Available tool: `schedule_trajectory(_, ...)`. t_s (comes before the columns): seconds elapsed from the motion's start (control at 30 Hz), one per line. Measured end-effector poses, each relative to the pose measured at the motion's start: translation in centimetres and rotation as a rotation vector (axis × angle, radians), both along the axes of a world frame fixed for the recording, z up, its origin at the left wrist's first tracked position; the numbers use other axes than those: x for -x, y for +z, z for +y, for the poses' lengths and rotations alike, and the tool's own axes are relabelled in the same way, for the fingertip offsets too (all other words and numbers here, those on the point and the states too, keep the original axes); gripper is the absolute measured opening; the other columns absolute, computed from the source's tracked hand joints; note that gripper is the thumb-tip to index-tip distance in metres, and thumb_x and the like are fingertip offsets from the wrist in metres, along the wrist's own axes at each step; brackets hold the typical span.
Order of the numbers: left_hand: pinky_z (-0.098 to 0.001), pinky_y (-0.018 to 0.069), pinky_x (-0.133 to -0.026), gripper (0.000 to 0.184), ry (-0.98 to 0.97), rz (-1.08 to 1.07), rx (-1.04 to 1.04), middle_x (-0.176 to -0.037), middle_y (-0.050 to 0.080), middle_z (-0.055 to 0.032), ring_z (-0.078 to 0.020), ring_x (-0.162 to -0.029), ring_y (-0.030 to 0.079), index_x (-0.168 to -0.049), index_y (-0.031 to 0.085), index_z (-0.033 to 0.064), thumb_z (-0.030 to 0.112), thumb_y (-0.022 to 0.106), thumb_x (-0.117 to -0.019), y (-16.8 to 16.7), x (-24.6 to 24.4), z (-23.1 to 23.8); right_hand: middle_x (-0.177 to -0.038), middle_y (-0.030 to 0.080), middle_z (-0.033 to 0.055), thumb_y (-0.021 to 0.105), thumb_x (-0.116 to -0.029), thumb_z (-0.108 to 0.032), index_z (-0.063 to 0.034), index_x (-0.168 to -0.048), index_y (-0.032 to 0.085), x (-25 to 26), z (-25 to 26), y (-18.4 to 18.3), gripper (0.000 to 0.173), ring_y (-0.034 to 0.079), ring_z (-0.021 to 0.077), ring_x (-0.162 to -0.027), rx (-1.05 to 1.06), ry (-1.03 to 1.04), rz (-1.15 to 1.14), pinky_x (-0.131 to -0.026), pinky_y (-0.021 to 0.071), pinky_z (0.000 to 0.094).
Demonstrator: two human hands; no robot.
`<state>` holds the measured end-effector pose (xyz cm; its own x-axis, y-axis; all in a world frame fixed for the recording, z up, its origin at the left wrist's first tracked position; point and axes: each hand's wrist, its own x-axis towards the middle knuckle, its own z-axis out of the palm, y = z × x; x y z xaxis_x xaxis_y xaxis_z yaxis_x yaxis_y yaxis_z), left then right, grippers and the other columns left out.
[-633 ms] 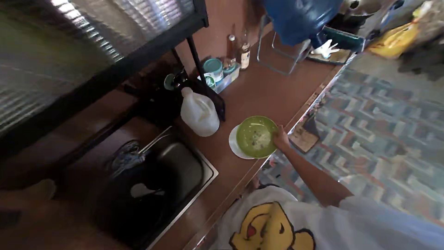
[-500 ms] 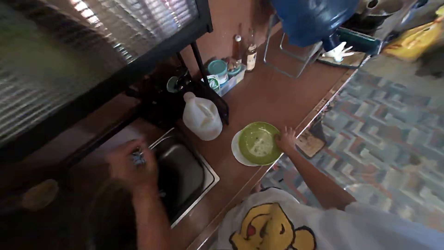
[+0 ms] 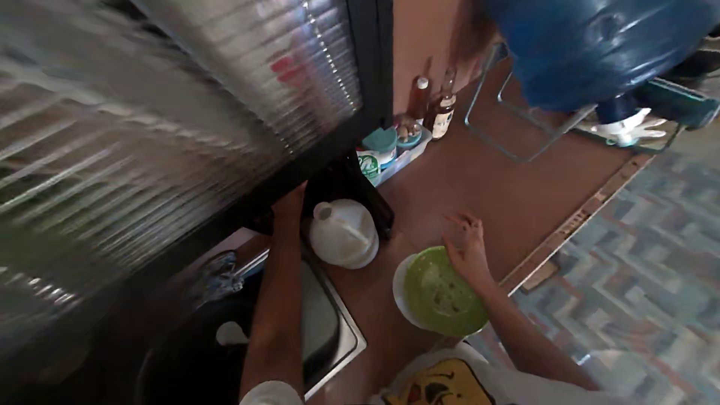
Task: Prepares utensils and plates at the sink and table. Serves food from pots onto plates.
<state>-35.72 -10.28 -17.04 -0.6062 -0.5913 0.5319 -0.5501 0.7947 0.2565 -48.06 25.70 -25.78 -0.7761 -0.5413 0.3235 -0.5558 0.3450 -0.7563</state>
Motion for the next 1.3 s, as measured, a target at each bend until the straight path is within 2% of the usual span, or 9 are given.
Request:
schedule_trajectory(0.2,-0.0658,0.0429,-0.097,0.028,0.007,0.083,0.024,-0.117,0.06,-0.0394,-0.0593,-0.114,0.055,-0.109,0.074,0.0012,0.025,0.069,-0.0962,-1.8,-1.0,-0.4,-0.138,0.053,0.0356,0.059,-0.0974,-0.019,0.0076,-0.13,0.064,1.5,-2.2,0.8,0.042,0.053,0.0491,-0.127,0.018,0.038,0.015,-0.105,0.0467,0.0557)
schedule_trajectory(0.3,-0.0611,0.0403,-0.098,0.019,-0.021,0.225,0.163,-0.111,0.063,-0.0352,-0.0548,-0.108,0.057,-0.101,0.077,0.0063,0.023,0.072,-0.0937,-2.8,-1.2,-0.5,-0.139,0.052,0.0346,0.059,-0.0979,-0.02,0.0059,-0.13,0.065,1.6,-2.8,0.8,0.042,0.053,0.0448,-0.127,0.037,0.056,-0.005,-0.104,0.0482,0.0512)
schedule_trajectory(0.4,-0.0646,0.033,-0.105,0.014,-0.027,0.293,0.176,-0.112,0.067,-0.0329,-0.0561,-0.114,0.056,-0.099,0.079,0.0073,0.018,0.071,-0.0939,-3.4,-1.3,-0.2,-0.143,0.05,0.0329,0.059,-0.0983,-0.02,0.004,-0.131,0.064,1.2,-3.2,1.0,0.041,0.054,0.0392,-0.128,0.055,0.077,-0.059,-0.103,0.0502,0.0466)
schedule_trajectory(0.57,-0.0695,0.0266,-0.11,0.017,0.034,0.238,0.099,-0.121,0.061,-0.0387,-0.0615,-0.123,0.049,-0.104,0.078,0.0059,0.011,0.063,-0.0961,-2.6,-1.7,0.8,-0.14,0.052,0.0331,0.06,-0.099,-0.019,0.0047,-0.127,0.066,0.6,-3.2,0.6,0.037,0.056,0.037,-0.125,0.069,0.11,-0.044,-0.1,0.0518,0.043)
schedule_trajectory(0.7,-0.076,0.032,-0.097,0.028,0.106,0.158,0.182,-0.117,0.059,-0.0425,-0.0666,-0.113,0.051,-0.118,0.077,0.0149,0.028,0.064,-0.0969,-2.2,-1.5,0.8,-0.139,0.053,0.0315,0.06,-0.098,-0.018,0.0034,-0.126,0.067,0.8,-3.2,0.7,0.036,0.056,0.0362,-0.125,0.084,0.109,-0.061,-0.1,0.0521,0.0427)
schedule_trajectory(0.83,-0.077,0.03,-0.099,0.035,0.125,0.187,0.123,-0.123,0.056,-0.0448,-0.0691,-0.118,0.046,-0.112,0.079,0.0143,0.041,0.075,-0.0893,-2.0,-0.7,1.5,-0.141,0.052,0.0324,0.06,-0.098,-0.017,0.0043,-0.127,0.067,1.0,-3.3,1.2,0.036,0.056,0.0383,-0.126,0.071,0.088,-0.086,-0.099,0.0535,0.044)
schedule_trajectory(1.03,-0.0673,0.0321,-0.105,0.024,0.136,0.197,0.043,-0.128,0.058,-0.0367,-0.0597,-0.127,0.045,-0.109,0.079,0.0108,0.026,0.064,-0.0996,-1.0,0.4,3.4,-0.143,0.051,0.0296,0.061,-0.0994,-0.019,0.0018,-0.127,0.068,1.4,-2.1,1.5,0.036,0.055,0.0338,-0.127,0.07,0.035,-0.091,-0.099,0.0523,0.0406)
schedule_trajectory(1.2,-0.0581,0.0343,-0.106,0.02,0.114,0.341,0.135,-0.125,0.056,-0.0391,-0.0568,-0.124,0.047,-0.102,0.079,0.0055,0.02,0.066,-0.096,-2.0,0.7,2.6,-0.142,0.051,0.0307,0.06,-0.0992,-0.018,0.0021,-0.129,0.067,1.9,-0.3,0.8,0.036,0.056,0.0342,-0.127,0.044,0.009,-0.09,-0.099,0.0529,0.0395)
schedule_trajectory(1.3,-0.0528,0.0333,-0.112,0.02,0.103,0.34,0.104,-0.132,0.056,-0.0338,-0.0495,-0.132,0.046,-0.103,0.077,0.0036,0.018,0.065,-0.0966,-2.2,0.3,2.5,-0.14,0.053,0.0306,0.059,-0.0996,-0.018,0.0023,-0.128,0.067,1.9,0.0,0.4,0.036,0.057,0.0348,-0.125,0.033,0.01,-0.108,-0.097,0.0533,0.0398)
